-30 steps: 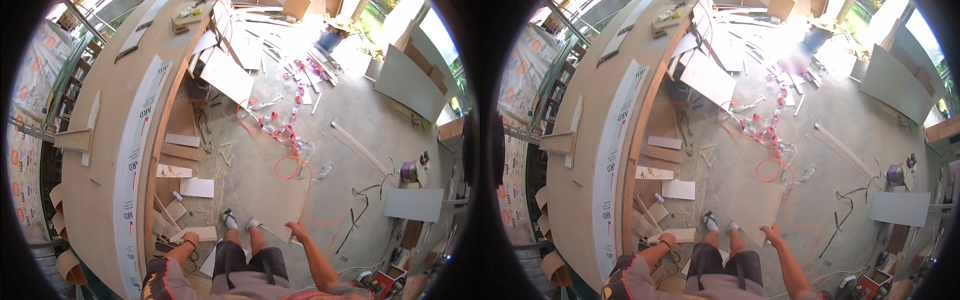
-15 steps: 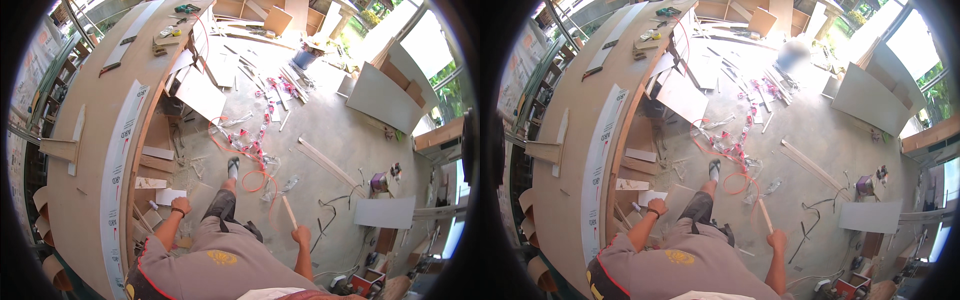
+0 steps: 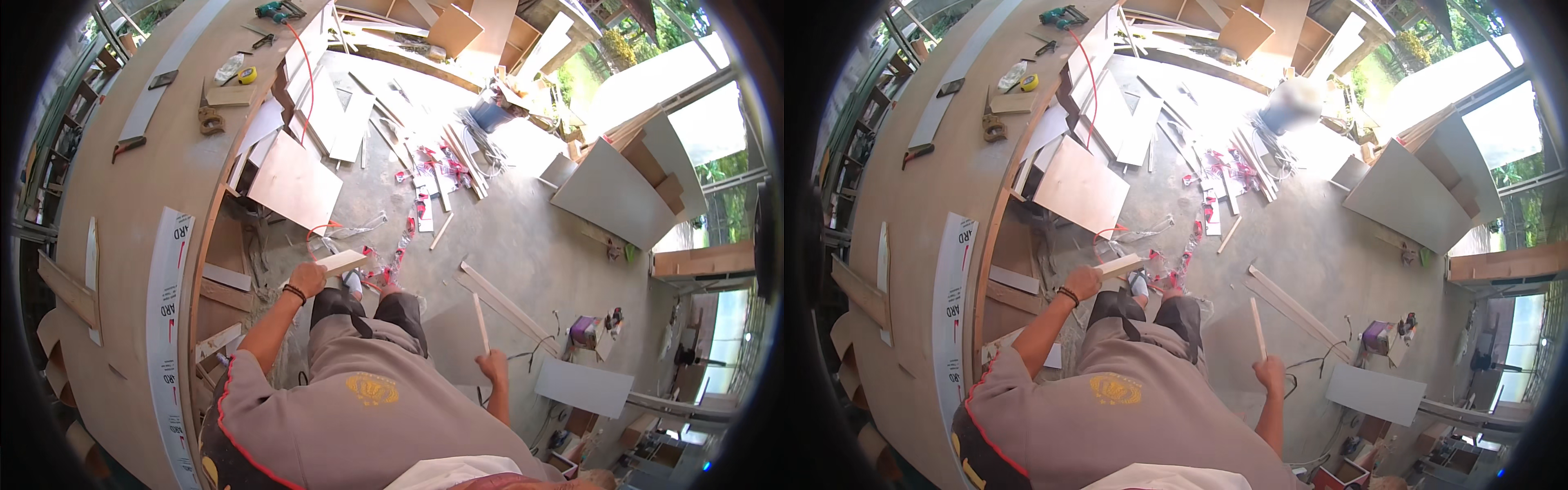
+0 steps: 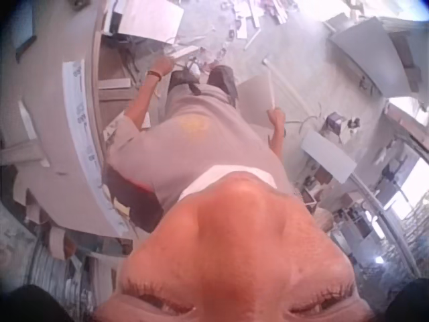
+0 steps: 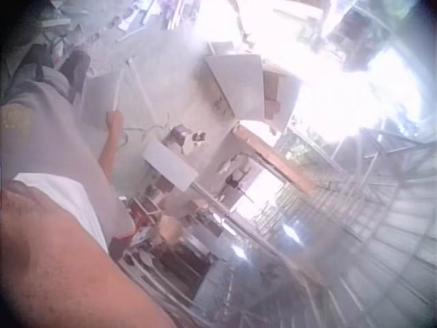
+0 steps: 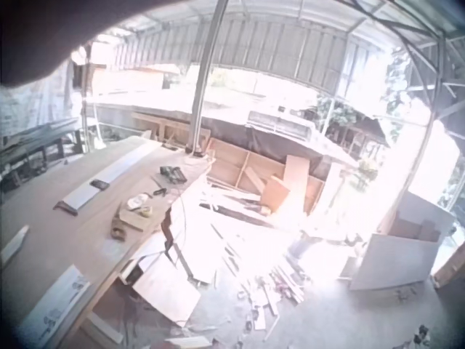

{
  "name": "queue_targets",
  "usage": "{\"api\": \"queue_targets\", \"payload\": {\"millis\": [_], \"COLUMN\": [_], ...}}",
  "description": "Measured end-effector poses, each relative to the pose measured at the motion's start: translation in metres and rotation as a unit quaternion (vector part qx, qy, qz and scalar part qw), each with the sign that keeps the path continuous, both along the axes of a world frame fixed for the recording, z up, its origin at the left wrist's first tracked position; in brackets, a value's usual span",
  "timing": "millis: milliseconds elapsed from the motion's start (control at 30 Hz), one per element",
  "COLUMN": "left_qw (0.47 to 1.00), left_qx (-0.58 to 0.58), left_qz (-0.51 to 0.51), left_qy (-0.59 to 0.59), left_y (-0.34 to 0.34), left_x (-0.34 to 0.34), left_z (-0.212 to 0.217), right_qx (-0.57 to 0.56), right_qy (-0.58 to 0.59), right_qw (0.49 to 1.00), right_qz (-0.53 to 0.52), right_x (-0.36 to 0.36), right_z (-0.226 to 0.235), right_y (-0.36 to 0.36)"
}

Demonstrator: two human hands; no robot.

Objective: The person sorts through various pre-cut white and wooden panels inside a workshop, lifting them individually from a cluttered stack, carrying them across the open room, and organizing them onto a separate designated shelving rack.

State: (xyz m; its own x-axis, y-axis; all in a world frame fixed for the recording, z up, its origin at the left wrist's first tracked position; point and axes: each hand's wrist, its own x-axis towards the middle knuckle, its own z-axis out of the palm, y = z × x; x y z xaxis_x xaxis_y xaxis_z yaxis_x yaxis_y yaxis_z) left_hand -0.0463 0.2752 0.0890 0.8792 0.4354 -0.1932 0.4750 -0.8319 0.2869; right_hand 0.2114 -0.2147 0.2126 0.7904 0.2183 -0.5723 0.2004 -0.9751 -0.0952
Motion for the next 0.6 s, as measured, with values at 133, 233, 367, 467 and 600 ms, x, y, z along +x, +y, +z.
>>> {"api": "queue_targets", "payload": {"millis": [133, 233, 367, 467, 600], "left_qw": [1.000, 0.997, 0.993, 0.992, 0.983], "left_qx": [0.010, -0.002, -0.024, -0.029, -0.053], "left_qz": [0.017, 0.073, 0.114, 0.123, 0.169], "left_qy": [-0.009, -0.017, -0.010, 0.021, 0.052], "left_y": [0.072, 0.106, 0.144, 0.184, 0.198], "left_x": [0.092, 0.138, 0.223, 0.281, 0.339], "left_z": [0.010, 0.002, -0.010, -0.058, -0.113], "right_qx": [0.068, 0.082, 0.094, 0.106, 0.105], "right_qy": [-0.077, -0.108, -0.119, -0.108, -0.054], "right_qw": [0.992, 0.982, 0.964, 0.939, 0.888], "right_qz": [0.073, 0.131, 0.217, 0.310, 0.445], "right_x": [0.114, 0.182, 0.292, 0.376, 0.452], "right_z": [-0.004, 0.007, -0.008, -0.051, -0.088], "right_y": [0.123, 0.233, 0.368, 0.476, 0.591]}}
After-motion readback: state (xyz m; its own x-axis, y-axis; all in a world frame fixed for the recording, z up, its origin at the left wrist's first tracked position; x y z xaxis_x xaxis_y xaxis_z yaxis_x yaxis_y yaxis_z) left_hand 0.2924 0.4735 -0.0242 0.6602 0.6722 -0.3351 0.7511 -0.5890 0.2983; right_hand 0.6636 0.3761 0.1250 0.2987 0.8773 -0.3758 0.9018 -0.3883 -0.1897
